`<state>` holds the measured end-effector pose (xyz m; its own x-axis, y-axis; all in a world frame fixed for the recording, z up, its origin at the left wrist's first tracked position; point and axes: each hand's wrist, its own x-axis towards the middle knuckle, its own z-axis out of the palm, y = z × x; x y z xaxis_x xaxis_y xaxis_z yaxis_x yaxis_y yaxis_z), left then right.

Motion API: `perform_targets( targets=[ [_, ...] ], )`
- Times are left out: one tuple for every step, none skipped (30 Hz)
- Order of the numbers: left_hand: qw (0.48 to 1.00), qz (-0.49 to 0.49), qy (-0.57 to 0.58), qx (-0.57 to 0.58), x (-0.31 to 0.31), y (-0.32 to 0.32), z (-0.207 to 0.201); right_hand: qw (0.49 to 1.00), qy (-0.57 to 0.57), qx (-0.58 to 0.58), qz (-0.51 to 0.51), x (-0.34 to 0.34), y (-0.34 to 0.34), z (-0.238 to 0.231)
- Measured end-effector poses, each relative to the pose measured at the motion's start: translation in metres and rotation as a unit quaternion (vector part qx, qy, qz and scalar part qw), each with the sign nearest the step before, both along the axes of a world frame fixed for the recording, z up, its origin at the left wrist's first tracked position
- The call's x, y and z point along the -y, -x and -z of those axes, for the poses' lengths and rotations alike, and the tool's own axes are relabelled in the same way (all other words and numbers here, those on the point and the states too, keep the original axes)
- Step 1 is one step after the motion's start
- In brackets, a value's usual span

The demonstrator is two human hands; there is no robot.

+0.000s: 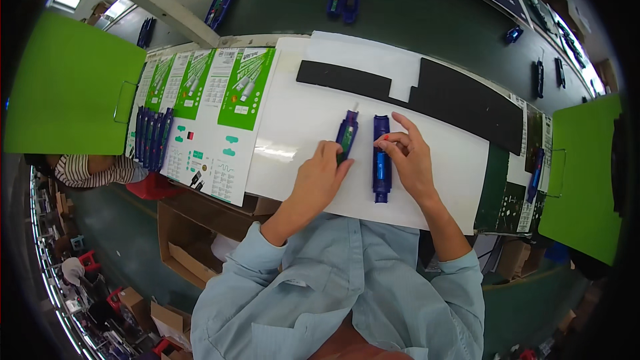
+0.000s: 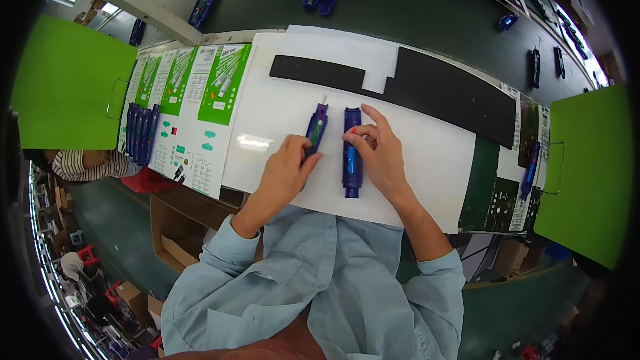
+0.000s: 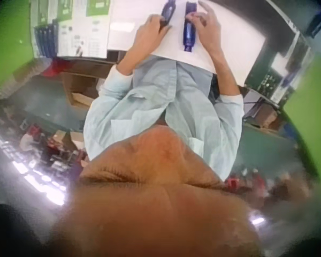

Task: The person assembles small blue electronic devices at a workstation. They repeatedly pick up a device, insert a red wire into a slot on the circuit board, and place the finished unit on the table. The process is repeated for multiple units throughout the clip.

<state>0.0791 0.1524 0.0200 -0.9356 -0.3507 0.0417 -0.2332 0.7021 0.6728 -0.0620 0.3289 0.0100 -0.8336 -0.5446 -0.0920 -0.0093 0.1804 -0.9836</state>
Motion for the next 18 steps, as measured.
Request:
perform_targets(
  targets=[
    [0.999, 0.009, 0.010, 0.035, -0.005, 0.003, -0.002, 1.000, -0.003, -0.002, -0.005, 0.000, 0.000, 0.000],
    [0.999, 0.014, 0.029, 0.020, -0.007, 0.008, -0.010, 1.000, -0.007, -0.002, -0.008, 0.000, -0.001, -0.001],
    [0.999, 0.018, 0.048, 0.006, -0.008, 0.016, -0.021, 1.000, -0.010, -0.002, -0.012, -0.001, -0.002, -0.002],
    [0.997, 0.025, 0.069, -0.009, -0.007, 0.025, -0.030, 1.000, -0.013, -0.004, -0.007, -0.002, -0.002, -0.002],
    [0.992, 0.066, 0.093, -0.060, -0.004, 0.034, -0.032, 1.000, -0.023, -0.010, -0.011, -0.002, -0.003, -0.002],
    [0.981, 0.107, 0.116, -0.111, -0.001, 0.044, -0.033, 0.999, -0.032, -0.015, -0.015, -0.002, -0.003, -0.003],
    [0.966, 0.147, 0.140, -0.163, 0.000, 0.054, -0.034, 0.999, -0.041, -0.023, -0.021, -0.002, -0.002, -0.005],
    [0.960, 0.160, 0.152, -0.175, -0.002, 0.060, -0.036, 0.998, -0.042, -0.031, -0.022, -0.001, -0.002, -0.005],
    [0.956, 0.172, 0.161, -0.176, 0.000, 0.062, -0.033, 0.998, -0.044, -0.039, -0.024, 0.001, -0.005, -0.006],
    [0.952, 0.188, 0.167, -0.177, 0.003, 0.063, -0.027, 0.998, -0.047, -0.046, -0.022, 0.000, -0.008, -0.006],
    [0.947, 0.203, 0.173, -0.178, 0.005, 0.064, -0.023, 0.998, -0.043, -0.043, -0.024, 0.000, -0.008, -0.005],
    [0.949, 0.196, 0.169, -0.180, 0.007, 0.063, -0.020, 0.998, -0.039, -0.039, -0.025, 0.000, -0.008, -0.002],
    [0.951, 0.189, 0.164, -0.180, 0.009, 0.060, -0.019, 0.998, -0.036, -0.033, -0.028, 0.000, -0.010, 0.002],
    [0.954, 0.181, 0.159, -0.181, 0.009, 0.058, -0.017, 0.998, -0.040, -0.042, -0.020, -0.001, -0.011, 0.006],
    [0.966, 0.148, 0.123, -0.175, 0.006, 0.054, -0.015, 0.998, -0.044, -0.050, -0.011, -0.004, -0.012, 0.010],
    [0.976, 0.110, 0.089, -0.168, 0.001, 0.048, -0.011, 0.997, -0.046, -0.058, -0.006, -0.004, -0.014, 0.013],
    [0.983, 0.073, 0.053, -0.161, -0.005, 0.042, -0.006, 0.997, -0.036, -0.064, -0.012, -0.003, -0.015, 0.012],
    [0.983, 0.039, 0.012, -0.179, -0.010, 0.039, 0.002, 0.997, -0.027, -0.070, -0.018, -0.001, -0.016, 0.008]
  ],
)
